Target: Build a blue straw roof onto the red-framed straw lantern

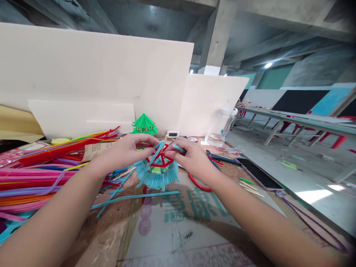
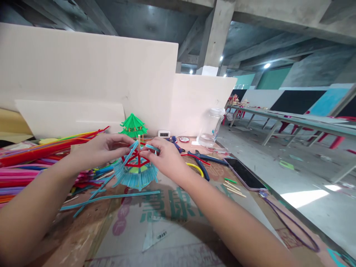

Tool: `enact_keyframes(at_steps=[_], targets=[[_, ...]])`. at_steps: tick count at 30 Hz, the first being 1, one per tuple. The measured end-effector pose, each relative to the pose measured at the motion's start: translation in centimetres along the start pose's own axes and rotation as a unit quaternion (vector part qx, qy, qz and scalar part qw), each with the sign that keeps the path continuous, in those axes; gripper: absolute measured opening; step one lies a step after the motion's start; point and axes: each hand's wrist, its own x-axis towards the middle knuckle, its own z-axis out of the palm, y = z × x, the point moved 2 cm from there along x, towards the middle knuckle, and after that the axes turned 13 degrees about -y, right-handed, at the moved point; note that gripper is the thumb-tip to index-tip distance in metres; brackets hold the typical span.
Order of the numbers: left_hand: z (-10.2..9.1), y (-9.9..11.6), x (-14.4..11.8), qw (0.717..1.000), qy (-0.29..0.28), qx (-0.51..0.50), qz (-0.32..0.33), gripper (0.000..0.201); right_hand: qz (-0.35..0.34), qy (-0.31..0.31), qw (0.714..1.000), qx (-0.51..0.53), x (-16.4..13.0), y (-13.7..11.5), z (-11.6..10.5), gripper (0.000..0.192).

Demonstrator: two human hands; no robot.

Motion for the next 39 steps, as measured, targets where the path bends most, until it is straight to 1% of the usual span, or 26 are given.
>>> enact_keyframes(at_steps=[2,4,7,9,11,16,18,19,20,22,24,25,26,28,30,31,33,35,39], targets=[[0.0,0.1,0.0,1.0,0.004,0.004,-0.002,0.025,-0.022,-0.003,0.999,0.034,-0.1,-0.3,-0.6,0.015],[-0.1,0.0,0.0,1.0,0.007,-0.013,-0.003,0.024,-0.034,0.008,0.996,0.082,-0.2,-0.5,-1.7,0.018],[-0.3,-0.6,0.0,0.999,0.014,-0.035,-0.013,0.025,-0.036,0.022,0.985,0.165,-0.4,-0.5,-3.5,0.023],[-0.6,-1.0,0.1,0.999,0.023,-0.028,-0.024,0.026,-0.035,0.027,0.975,0.218,-0.6,-0.5,-4.6,0.023],[-0.8,-1.3,0.1,0.999,0.034,-0.015,-0.037,0.026,-0.04,0.053,0.968,0.243,-0.9,-0.5,-6.0,0.024],[-0.9,-1.2,0.1,0.996,0.061,-0.017,-0.067,0.025,-0.052,0.184,0.954,0.232,-1.9,-0.8,-9.3,0.026],[-0.9,-1.0,0.1,0.994,0.071,-0.024,-0.077,0.022,-0.043,0.212,0.963,0.163,-2.1,-0.7,-10.0,0.022],[-0.9,-1.0,0.1,0.994,0.075,-0.027,-0.08,0.022,-0.026,0.206,0.972,0.105,-2.2,-0.6,-10.0,0.019],[-0.9,-1.0,0.1,0.994,0.077,-0.03,-0.078,0.022,-0.002,0.184,0.982,0.042,-2.1,-0.4,-9.9,0.017],[-1.0,-1.3,0.1,0.995,0.071,-0.031,-0.064,0.024,0.049,0.113,0.991,-0.059,-1.7,0.2,-9.2,0.012],[-1.0,-1.7,0.2,0.997,0.059,-0.028,-0.049,0.028,0.065,0.055,0.991,-0.102,-1.1,0.7,-8.1,0.008],[-1.0,-1.8,0.2,0.997,0.053,-0.025,-0.044,0.03,0.058,0.046,0.991,-0.112,-0.9,0.9,-7.5,0.007],[-1.0,-1.9,0.3,0.998,0.048,-0.024,-0.039,0.03,0.046,0.045,0.991,-0.12,-0.6,1.0,-6.9,0.008],[-0.7,-1.8,0.3,0.998,0.034,-0.035,-0.029,0.03,0.022,0.04,0.991,-0.127,-0.3,0.9,-5.6,0.016],[-0.4,-1.3,0.3,0.999,0.016,-0.046,-0.02,0.029,0.001,0.032,0.992,-0.122,-0.2,0.5,-4.3,0.023],[-0.2,-0.9,0.3,0.999,0.011,-0.043,-0.017,0.028,-0.01,0.028,0.993,-0.116,-0.2,0.2,-3.7,0.022],[0.2,-0.2,0.2,1.0,0.009,-0.012,-0.013,0.027,-0.033,0.026,0.994,-0.101,-0.4,-0.4,-2.7,0.017],[0.5,0.6,0.0,0.999,0.019,0.039,-0.01,0.026,-0.045,0.017,0.994,-0.095,-0.6,-0.8,-1.9,0.019],[0.9,1.9,-0.3,0.994,0.027,0.109,-0.006,0.028,-0.052,0.028,0.989,-0.134,-0.9,-0.9,-1.2,0.018]])
